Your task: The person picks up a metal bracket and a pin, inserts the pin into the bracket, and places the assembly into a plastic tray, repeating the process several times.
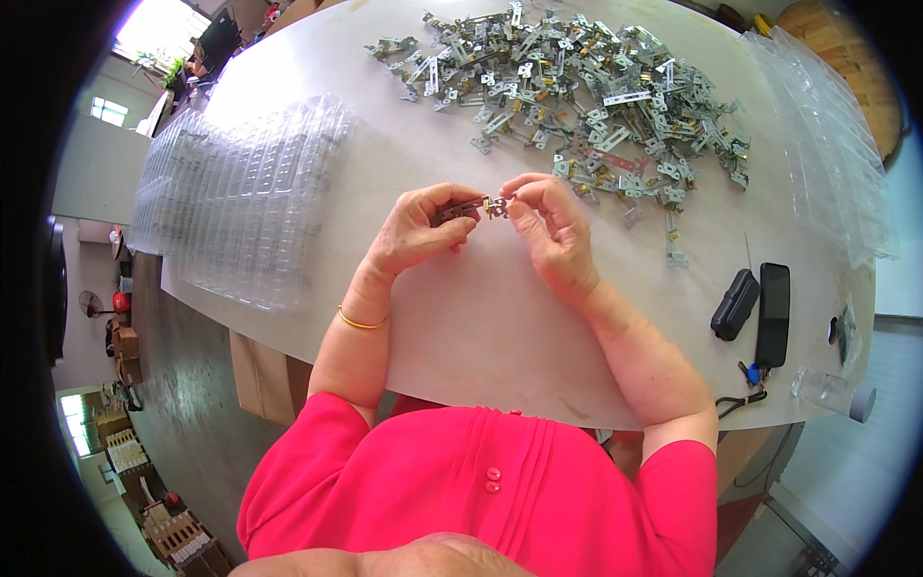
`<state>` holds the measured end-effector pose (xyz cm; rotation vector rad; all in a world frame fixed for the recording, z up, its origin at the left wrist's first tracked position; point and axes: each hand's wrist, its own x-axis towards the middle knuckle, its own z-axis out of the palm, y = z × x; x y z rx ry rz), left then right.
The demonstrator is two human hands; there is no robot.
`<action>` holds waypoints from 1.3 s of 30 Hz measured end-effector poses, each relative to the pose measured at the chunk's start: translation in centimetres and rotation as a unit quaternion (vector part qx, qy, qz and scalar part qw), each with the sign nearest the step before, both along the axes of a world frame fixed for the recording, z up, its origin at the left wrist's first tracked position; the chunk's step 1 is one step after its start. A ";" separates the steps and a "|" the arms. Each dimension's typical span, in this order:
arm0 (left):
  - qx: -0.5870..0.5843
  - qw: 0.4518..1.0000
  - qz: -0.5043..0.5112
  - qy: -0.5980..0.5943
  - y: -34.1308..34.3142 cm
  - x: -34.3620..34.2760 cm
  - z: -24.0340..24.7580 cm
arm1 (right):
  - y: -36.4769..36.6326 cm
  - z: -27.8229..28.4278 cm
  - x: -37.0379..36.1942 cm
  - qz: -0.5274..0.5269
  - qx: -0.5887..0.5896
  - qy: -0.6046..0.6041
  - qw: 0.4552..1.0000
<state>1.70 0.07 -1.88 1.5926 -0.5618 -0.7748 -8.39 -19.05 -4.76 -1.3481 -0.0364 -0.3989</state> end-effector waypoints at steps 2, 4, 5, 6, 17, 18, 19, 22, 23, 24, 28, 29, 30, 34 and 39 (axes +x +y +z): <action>0.013 1.000 -0.007 -0.002 0.1 0.1 -0.1 | -0.1 -0.1 0.1 -0.026 -0.244 -0.077 0.966; 0.004 1.000 -0.013 0.000 0.0 0.3 -0.3 | 0.1 -0.1 0.0 -0.027 -0.249 -0.065 0.966; 0.005 1.000 -0.014 -0.001 0.0 0.2 -0.2 | 0.3 -0.1 -0.1 -0.030 -0.255 -0.053 0.965; -0.001 1.000 -0.013 0.012 0.0 0.1 0.2 | 0.5 -0.1 -0.3 -0.032 -0.255 -0.054 0.965; -0.211 0.976 -0.024 0.048 -0.3 0.6 -1.0 | 0.3 0.1 0.2 0.023 0.208 0.082 0.974; -0.198 0.980 -0.018 0.025 -0.3 0.7 -1.4 | 0.5 0.1 0.2 0.024 0.209 0.082 0.974; -0.185 0.983 -0.014 0.002 -0.4 0.8 -1.6 | 0.6 0.0 0.2 0.027 0.203 0.083 0.975; -0.182 0.983 0.031 -0.018 -0.5 0.8 -1.7 | 1.1 -0.5 0.3 -0.006 0.122 0.063 0.991; -0.182 0.983 0.032 -0.018 -0.4 0.9 -1.9 | 1.2 -0.6 0.4 -0.041 0.046 0.040 0.997; -0.191 0.981 0.040 0.000 -0.2 1.1 -2.2 | 1.3 -0.6 0.3 -0.041 0.046 0.041 0.997; -0.159 0.985 0.045 0.053 -0.1 0.8 -2.2 | 1.4 0.3 -0.5 -0.011 0.009 0.086 0.996; -0.158 0.985 0.044 0.054 -0.1 0.7 -1.9 | 1.5 0.4 -0.6 0.002 -0.017 0.113 0.993; -0.112 0.993 0.033 0.022 -0.1 0.7 -1.6 | 1.5 0.3 -0.7 0.001 -0.016 0.115 0.993; -0.052 0.998 0.017 -0.028 -0.3 0.4 -1.3 | 1.8 0.1 -0.5 -0.020 -0.062 0.075 0.995; -0.031 0.999 0.015 -0.040 -0.3 0.3 -1.2 | 1.6 -0.2 -0.3 -0.033 -0.099 0.063 0.993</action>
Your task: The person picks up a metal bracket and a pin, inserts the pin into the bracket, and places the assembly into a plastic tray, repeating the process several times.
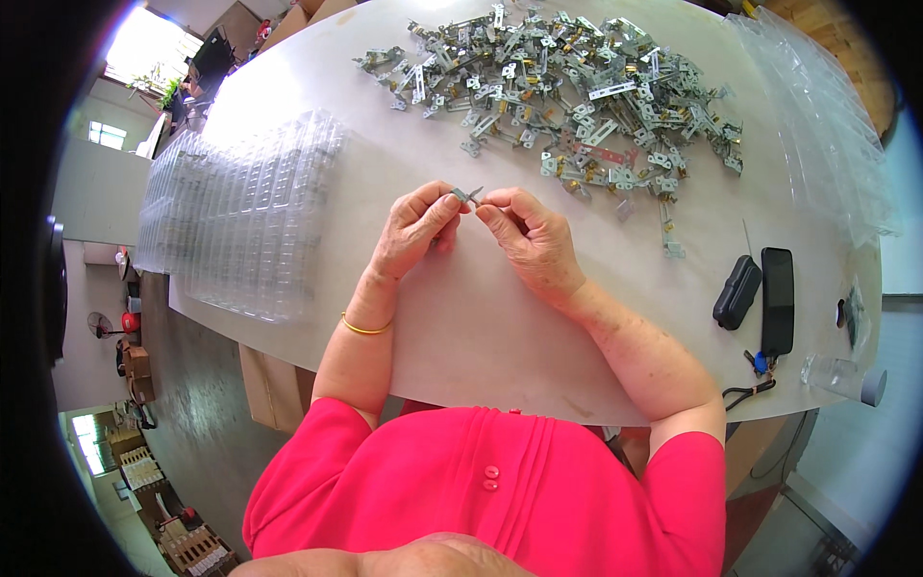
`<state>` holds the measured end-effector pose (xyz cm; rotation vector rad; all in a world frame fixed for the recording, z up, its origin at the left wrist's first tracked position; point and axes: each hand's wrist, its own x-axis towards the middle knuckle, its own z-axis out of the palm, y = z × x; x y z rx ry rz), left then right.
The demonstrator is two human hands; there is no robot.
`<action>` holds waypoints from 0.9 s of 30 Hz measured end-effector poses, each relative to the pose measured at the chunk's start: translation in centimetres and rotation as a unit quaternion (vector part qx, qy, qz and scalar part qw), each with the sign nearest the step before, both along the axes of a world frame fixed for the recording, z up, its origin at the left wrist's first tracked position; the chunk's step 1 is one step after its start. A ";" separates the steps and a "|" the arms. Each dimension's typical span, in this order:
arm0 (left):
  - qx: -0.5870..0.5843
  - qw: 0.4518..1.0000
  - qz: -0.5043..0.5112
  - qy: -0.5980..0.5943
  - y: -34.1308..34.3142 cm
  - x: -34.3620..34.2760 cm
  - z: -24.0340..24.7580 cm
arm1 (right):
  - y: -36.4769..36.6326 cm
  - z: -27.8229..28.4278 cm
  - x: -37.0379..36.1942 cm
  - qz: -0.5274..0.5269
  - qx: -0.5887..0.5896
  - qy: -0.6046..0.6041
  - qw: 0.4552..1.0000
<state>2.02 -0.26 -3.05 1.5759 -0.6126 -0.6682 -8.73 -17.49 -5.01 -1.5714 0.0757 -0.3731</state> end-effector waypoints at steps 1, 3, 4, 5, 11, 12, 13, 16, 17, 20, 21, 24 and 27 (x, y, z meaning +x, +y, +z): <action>0.010 1.000 0.005 -0.013 0.0 0.0 0.0 | 0.0 0.1 0.0 -0.004 -0.009 -0.004 1.000; 0.019 0.999 0.013 -0.028 0.0 0.0 0.0 | 0.1 0.1 0.0 -0.007 -0.019 -0.008 1.000; 0.027 0.999 0.021 -0.043 0.0 0.0 0.0 | 0.1 0.1 0.0 -0.007 -0.014 -0.007 1.000; 0.027 0.999 0.021 -0.043 0.0 0.0 0.0 | 0.2 0.1 0.1 -0.007 -0.010 -0.006 1.000; 0.031 0.996 0.034 -0.081 0.0 0.0 0.0 | 0.2 0.5 -0.1 0.001 0.006 0.013 1.000; 0.035 0.993 0.036 -0.105 0.0 0.0 -0.1 | 0.2 0.5 -0.1 0.001 0.006 0.013 1.000; 0.040 0.990 0.038 -0.130 0.0 0.0 -0.2 | 0.2 0.4 -0.1 0.007 0.004 0.011 1.000; 0.039 0.976 0.041 -0.211 -0.3 -0.3 -0.3 | 0.1 0.4 -0.2 0.018 0.023 0.027 0.999; 0.039 0.976 0.041 -0.211 -0.3 -0.4 -0.3 | 0.1 0.5 -0.3 0.024 0.045 0.044 0.998; 0.045 0.968 0.034 -0.246 -0.4 -0.4 -0.2 | 0.1 1.2 -0.4 0.018 0.082 0.062 0.995; 0.061 0.960 0.033 -0.270 -0.4 -0.4 -0.1 | 0.2 1.0 -0.4 0.016 0.081 0.063 0.995; 0.065 0.948 0.035 -0.310 -0.6 -0.9 -0.2 | 0.3 0.1 -0.2 0.023 0.002 0.019 1.000; 0.055 0.941 0.030 -0.333 -0.7 -1.1 0.0 | 0.3 0.0 0.3 -0.043 -0.130 -0.091 0.986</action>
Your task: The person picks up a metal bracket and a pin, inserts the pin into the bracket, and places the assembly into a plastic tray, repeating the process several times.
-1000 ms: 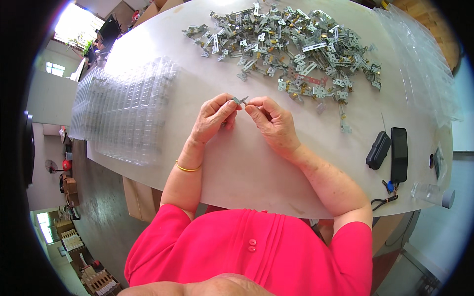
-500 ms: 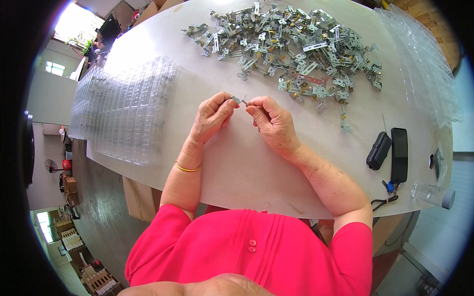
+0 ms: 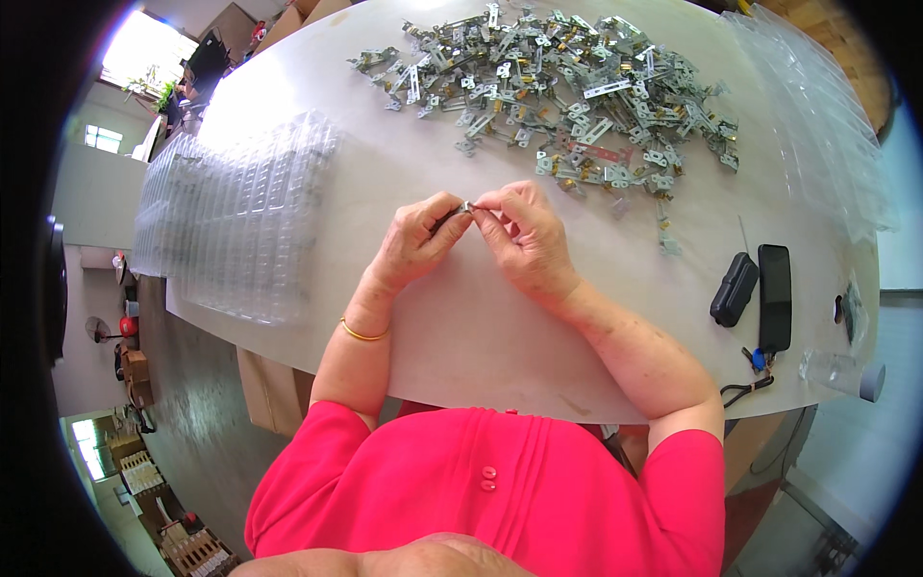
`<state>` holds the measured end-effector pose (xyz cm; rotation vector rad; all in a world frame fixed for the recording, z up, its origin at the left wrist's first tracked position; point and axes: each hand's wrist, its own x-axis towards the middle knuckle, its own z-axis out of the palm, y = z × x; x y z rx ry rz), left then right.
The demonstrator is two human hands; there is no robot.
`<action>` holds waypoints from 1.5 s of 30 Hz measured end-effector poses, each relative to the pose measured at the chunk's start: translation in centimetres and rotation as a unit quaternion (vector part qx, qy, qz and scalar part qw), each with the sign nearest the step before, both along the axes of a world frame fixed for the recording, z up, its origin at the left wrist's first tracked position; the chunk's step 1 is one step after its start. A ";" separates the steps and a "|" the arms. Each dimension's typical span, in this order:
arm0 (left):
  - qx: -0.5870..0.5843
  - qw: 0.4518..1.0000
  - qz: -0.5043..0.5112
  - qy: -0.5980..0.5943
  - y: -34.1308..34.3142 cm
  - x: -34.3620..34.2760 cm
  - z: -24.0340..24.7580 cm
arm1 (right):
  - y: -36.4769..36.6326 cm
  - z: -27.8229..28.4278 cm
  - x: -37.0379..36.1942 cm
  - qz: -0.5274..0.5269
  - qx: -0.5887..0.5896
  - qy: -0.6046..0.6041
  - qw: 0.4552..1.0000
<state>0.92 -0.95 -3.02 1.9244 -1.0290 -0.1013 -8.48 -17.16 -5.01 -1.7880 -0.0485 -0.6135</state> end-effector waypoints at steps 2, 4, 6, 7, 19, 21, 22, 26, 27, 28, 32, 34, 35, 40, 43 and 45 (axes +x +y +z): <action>0.003 1.000 -0.010 -0.005 -0.1 -0.1 0.3 | -0.4 0.7 0.0 -0.027 0.002 -0.017 0.999; 0.014 0.996 -0.012 0.090 -0.2 -0.4 0.7 | -0.4 0.4 0.0 -0.021 0.013 -0.027 0.999; 0.017 0.991 -0.017 0.129 -0.2 -0.3 0.8 | -0.4 0.3 0.0 -0.014 0.024 -0.038 0.999; 0.020 0.985 -0.022 0.168 -0.2 -0.2 0.8 | -0.3 0.2 0.0 -0.014 0.031 -0.035 0.999; -0.127 0.892 -0.024 0.433 0.8 1.1 0.4 | -0.1 0.6 -0.3 0.020 0.191 0.103 0.976; -0.143 0.882 -0.035 0.448 0.7 1.1 0.4 | -0.2 0.4 -0.3 0.022 0.160 0.112 0.981; -0.140 0.883 -0.039 0.447 0.7 1.1 0.4 | -0.2 0.4 -0.3 0.021 0.149 0.112 0.982; -0.126 0.892 -0.041 0.432 0.7 1.1 0.3 | -0.2 0.6 -0.2 0.020 0.136 0.112 0.984; -0.126 0.892 -0.041 0.432 0.8 1.1 0.2 | -0.2 0.5 -0.2 0.019 0.136 0.112 0.984; -0.120 0.901 -0.042 0.414 0.9 1.2 0.1 | -0.2 0.5 -0.2 0.018 0.120 0.109 0.987; -0.078 0.933 -0.031 0.349 1.1 1.1 0.5 | -0.1 1.5 -0.5 0.033 0.182 0.191 0.964; -0.053 0.950 -0.032 0.307 0.9 0.8 0.5 | -0.1 1.4 -0.4 0.049 0.200 0.184 0.961; -0.028 0.964 -0.033 0.264 0.7 0.7 0.5 | -0.1 1.3 -0.4 0.066 0.219 0.177 0.957; -0.014 0.983 -0.042 0.179 0.7 0.4 0.4 | -0.9 1.2 -0.1 0.119 0.306 0.181 0.927; -0.001 0.986 -0.058 0.155 0.5 -0.1 0.6 | -1.3 0.8 -0.1 0.140 0.262 0.191 0.935; 0.002 0.987 -0.072 0.144 0.3 -0.3 1.0 | -1.2 -0.1 0.0 0.142 0.216 0.186 0.948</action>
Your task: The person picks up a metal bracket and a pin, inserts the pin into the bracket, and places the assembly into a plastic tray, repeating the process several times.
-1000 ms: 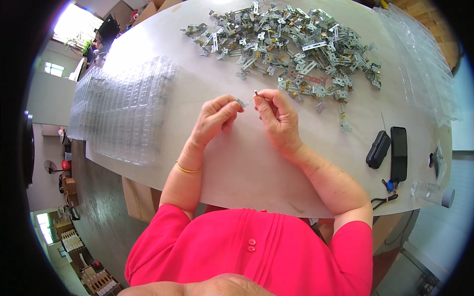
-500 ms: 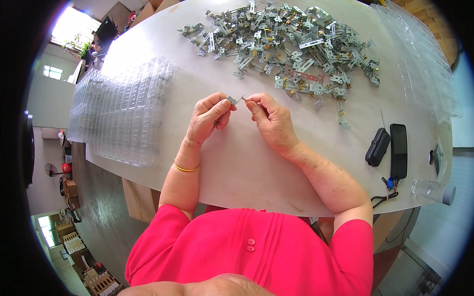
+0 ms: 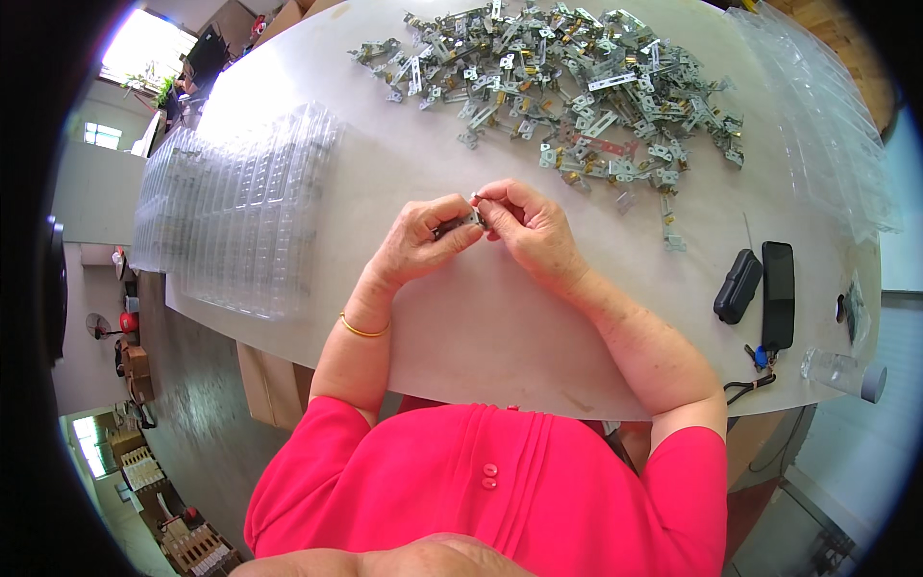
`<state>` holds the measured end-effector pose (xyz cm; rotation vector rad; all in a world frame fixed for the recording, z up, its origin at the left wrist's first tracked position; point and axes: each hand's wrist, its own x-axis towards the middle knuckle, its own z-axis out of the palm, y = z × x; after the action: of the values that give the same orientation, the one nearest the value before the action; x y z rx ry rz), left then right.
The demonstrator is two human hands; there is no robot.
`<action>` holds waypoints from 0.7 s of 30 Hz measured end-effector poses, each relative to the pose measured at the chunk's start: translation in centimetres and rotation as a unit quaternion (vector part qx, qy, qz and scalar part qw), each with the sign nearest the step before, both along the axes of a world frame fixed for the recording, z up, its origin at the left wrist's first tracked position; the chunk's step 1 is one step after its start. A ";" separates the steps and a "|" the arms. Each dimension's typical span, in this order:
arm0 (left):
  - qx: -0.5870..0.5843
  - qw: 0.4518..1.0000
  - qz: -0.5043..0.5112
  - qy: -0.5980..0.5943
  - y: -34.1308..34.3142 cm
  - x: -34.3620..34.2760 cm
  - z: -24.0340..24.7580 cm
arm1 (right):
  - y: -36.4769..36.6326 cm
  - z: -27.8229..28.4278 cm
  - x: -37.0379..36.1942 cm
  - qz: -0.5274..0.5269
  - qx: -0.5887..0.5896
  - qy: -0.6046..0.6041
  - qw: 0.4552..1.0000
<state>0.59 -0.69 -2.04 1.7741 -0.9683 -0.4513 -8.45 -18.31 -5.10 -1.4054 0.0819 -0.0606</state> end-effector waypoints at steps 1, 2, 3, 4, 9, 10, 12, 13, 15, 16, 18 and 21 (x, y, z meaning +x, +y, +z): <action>0.010 1.000 -0.005 -0.028 -0.1 -0.1 0.3 | 0.2 -0.5 0.2 -0.035 -0.015 -0.059 0.998; 0.019 0.998 -0.010 -0.056 -0.2 -0.2 0.4 | 0.4 -0.7 0.3 -0.069 -0.030 -0.117 0.990; 0.019 0.998 -0.011 -0.056 -0.3 -0.3 0.3 | 0.5 -0.9 0.4 -0.070 -0.030 -0.117 0.990; 0.023 0.996 0.015 -0.085 -0.3 -0.3 0.1 | 0.6 -0.7 0.5 -0.097 -0.008 -0.141 0.985; -0.003 0.985 0.080 -0.154 -0.5 -0.2 -0.7 | 0.5 0.3 0.2 -0.103 0.023 -0.096 0.990; -0.014 0.984 0.078 -0.158 -0.5 -0.1 -0.9 | 0.5 0.4 0.2 -0.079 0.007 -0.067 0.995; -0.024 0.983 0.076 -0.163 -0.5 -0.2 -0.7 | 0.5 0.4 0.1 -0.054 -0.008 -0.038 0.998; -0.013 0.987 0.063 -0.150 -0.5 -0.2 -0.3 | 0.4 0.1 0.1 -0.073 -0.023 -0.050 0.996; -0.001 0.989 0.050 -0.138 -0.2 0.0 -0.1 | 0.2 0.2 0.2 -0.091 -0.038 -0.063 0.993; -0.021 0.997 0.042 -0.059 0.1 0.4 -0.3 | 0.1 0.6 0.3 -0.105 -0.020 -0.074 0.992; -0.041 0.998 0.035 0.020 0.4 0.8 -0.3 | 0.0 0.8 0.5 -0.116 -0.003 -0.086 0.989; -0.026 0.991 -0.015 0.131 0.6 0.8 0.4 | -0.3 0.6 0.6 -0.131 0.013 -0.095 0.987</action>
<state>1.43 -0.13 -1.66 1.6070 -0.8147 -0.6546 -7.81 -18.56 -4.53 -1.3499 0.1081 -0.4091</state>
